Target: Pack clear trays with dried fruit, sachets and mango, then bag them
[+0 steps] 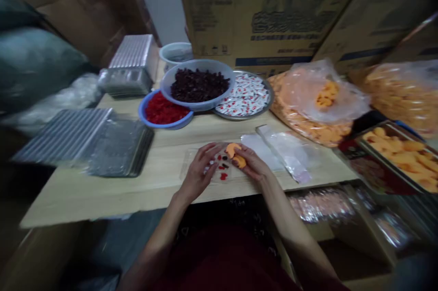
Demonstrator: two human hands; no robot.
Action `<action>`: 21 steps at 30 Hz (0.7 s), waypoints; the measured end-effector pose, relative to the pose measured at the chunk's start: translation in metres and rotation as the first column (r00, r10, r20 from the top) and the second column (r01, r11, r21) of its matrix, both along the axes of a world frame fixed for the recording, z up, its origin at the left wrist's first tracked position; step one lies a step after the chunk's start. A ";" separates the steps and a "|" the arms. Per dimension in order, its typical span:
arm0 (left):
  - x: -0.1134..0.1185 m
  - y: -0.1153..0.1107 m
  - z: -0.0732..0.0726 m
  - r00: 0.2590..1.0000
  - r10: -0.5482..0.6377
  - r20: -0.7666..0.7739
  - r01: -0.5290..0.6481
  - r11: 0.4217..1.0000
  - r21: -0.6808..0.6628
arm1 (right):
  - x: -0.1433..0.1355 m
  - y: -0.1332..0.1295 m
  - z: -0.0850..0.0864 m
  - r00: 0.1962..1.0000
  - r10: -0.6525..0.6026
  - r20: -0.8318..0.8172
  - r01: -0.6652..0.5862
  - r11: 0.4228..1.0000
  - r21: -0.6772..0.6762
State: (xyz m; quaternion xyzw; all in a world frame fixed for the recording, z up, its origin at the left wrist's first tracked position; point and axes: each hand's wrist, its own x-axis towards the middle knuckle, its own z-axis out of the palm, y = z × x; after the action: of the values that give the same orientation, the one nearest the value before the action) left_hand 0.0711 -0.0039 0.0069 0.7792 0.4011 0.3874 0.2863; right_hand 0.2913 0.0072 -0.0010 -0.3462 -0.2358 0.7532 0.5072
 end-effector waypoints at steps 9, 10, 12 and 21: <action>-0.060 -0.001 -0.030 0.922 0.378 0.083 -0.345 0.900 -0.266 | -0.074 -0.014 -0.032 0.991 0.133 -0.016 -0.134 0.983 -0.129; -0.063 0.003 -0.035 0.901 0.427 0.074 -0.387 0.871 -0.302 | -0.071 -0.013 -0.030 0.994 0.112 -0.003 -0.112 0.985 -0.134; -0.065 0.014 -0.041 0.895 0.446 0.035 -0.409 0.848 -0.338 | -0.065 -0.013 -0.027 0.997 0.080 0.003 -0.079 0.987 -0.137; -0.051 0.027 -0.044 0.854 0.464 -0.235 -0.510 0.837 -0.199 | -0.063 -0.019 -0.036 0.995 0.039 -0.089 -0.049 0.991 -0.124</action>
State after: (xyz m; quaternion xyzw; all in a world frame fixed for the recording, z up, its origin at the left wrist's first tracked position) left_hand 0.0196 0.0234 -0.0375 0.6388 0.6568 0.3220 0.2385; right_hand 0.2286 -0.0116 -0.0373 -0.3396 -0.1732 0.7918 0.4772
